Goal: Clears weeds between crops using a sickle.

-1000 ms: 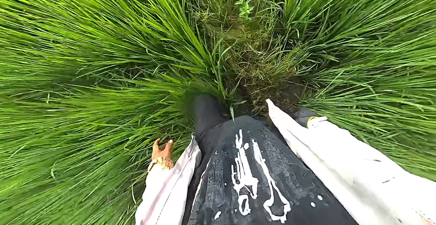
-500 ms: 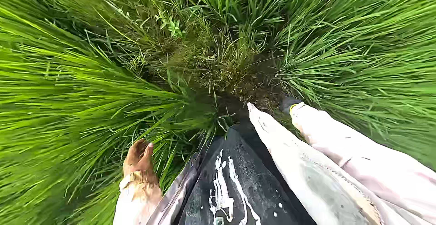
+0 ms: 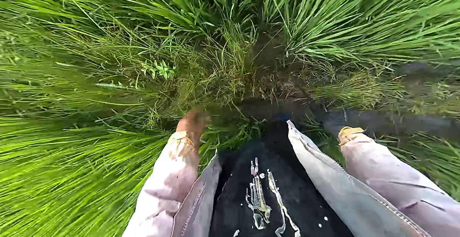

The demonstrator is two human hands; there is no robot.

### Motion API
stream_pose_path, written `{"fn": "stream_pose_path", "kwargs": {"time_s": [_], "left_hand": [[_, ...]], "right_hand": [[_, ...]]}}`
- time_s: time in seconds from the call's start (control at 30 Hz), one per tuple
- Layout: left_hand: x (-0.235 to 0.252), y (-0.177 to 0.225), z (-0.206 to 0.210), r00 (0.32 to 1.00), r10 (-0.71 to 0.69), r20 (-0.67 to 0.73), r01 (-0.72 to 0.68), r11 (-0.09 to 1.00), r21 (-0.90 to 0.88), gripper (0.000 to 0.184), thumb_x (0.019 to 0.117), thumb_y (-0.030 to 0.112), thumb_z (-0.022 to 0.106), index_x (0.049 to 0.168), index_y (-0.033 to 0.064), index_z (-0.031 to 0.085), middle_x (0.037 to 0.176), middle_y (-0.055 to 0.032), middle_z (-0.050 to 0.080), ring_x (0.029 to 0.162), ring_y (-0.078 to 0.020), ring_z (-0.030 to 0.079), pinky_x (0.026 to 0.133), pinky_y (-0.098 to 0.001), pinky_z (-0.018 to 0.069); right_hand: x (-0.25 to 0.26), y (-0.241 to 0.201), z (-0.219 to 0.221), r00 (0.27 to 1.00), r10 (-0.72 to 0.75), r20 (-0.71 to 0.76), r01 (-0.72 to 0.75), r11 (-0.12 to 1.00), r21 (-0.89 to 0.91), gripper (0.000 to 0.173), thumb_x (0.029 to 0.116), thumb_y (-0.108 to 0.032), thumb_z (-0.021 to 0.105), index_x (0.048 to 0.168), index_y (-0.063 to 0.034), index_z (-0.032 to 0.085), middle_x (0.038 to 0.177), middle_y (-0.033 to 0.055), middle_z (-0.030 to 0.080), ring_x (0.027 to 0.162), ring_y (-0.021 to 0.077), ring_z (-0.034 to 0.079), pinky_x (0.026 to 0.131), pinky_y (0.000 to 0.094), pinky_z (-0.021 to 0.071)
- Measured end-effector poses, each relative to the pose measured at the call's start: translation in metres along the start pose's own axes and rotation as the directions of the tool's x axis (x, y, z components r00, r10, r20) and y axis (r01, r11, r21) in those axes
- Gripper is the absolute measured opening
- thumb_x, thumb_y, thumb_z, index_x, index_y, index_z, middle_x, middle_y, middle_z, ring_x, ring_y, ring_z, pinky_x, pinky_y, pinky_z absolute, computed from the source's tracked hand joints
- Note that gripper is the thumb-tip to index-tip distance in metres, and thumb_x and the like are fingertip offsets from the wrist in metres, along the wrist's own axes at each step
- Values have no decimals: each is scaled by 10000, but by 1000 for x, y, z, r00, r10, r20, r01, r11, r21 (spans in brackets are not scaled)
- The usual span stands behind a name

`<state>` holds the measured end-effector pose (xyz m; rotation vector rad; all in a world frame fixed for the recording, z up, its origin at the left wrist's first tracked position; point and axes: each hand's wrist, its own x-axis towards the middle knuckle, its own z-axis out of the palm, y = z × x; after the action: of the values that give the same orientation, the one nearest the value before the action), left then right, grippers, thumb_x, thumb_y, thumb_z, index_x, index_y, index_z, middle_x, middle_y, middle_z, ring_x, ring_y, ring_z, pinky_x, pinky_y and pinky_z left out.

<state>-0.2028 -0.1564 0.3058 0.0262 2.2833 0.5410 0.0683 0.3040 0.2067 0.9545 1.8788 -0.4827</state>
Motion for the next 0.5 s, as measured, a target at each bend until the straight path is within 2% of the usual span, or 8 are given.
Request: {"fn": "stream_pose_path", "kwargs": {"time_s": [0.07,0.2,0.27,0.33,0.37,0.43,0.5], "left_hand": [[5,-8,-3,1000,21,16,-21,999,43,527,994,319,689,1458,113,549,1325,-157,669,1233,-325,644,1069,-587,498],[10,-52,0,1000,-15,22,14,1000,23,512,997,331,688,1449,127,561,1358,-134,657,1255,-296,637,1088,-553,493],[13,-85,10,998,-61,24,61,998,-21,522,993,350,686,1447,120,566,1349,-124,666,1251,-273,642,1092,-528,497],[15,-110,21,994,-91,62,95,993,-72,528,999,366,675,1445,108,562,1346,-121,666,1251,-263,640,1101,-512,491],[18,-119,28,992,-99,83,108,989,-104,529,997,369,675,1444,109,561,1344,-113,667,1249,-251,641,1103,-497,493],[30,-135,42,990,-82,115,98,985,-141,537,993,389,670,1445,119,565,1363,-100,660,1273,-230,628,1123,-476,479],[48,-144,50,989,-56,139,75,988,-133,542,990,419,665,1439,128,577,1420,-99,623,1340,-235,576,1162,-474,439]], "right_hand": [[-20,-20,6,1000,-16,-25,15,1000,-9,534,1043,-438,529,1385,-31,579,1337,263,623,1270,441,585,1036,656,456],[-15,-83,15,980,-196,-29,189,970,-152,575,1026,-452,542,1474,-94,505,1308,264,638,1191,475,624,974,703,479],[-20,-144,9,954,-300,20,298,937,-181,600,984,-483,579,1455,-116,521,1263,246,666,1153,471,644,942,713,491],[-33,-218,3,919,-374,123,391,905,-168,566,1012,-447,584,1457,-105,517,1287,243,648,1192,456,623,975,694,476],[-31,-252,10,900,-423,107,436,883,-172,536,1001,-447,593,1431,-133,537,1224,223,674,1137,438,648,936,682,498],[-19,-321,27,857,-514,49,514,842,-165,610,964,-447,643,1504,-220,472,1166,201,704,1052,423,683,872,686,529],[-9,-382,39,819,-573,27,570,806,-160,734,942,-435,658,1594,-289,356,1202,182,705,1051,406,693,870,687,540]]}}
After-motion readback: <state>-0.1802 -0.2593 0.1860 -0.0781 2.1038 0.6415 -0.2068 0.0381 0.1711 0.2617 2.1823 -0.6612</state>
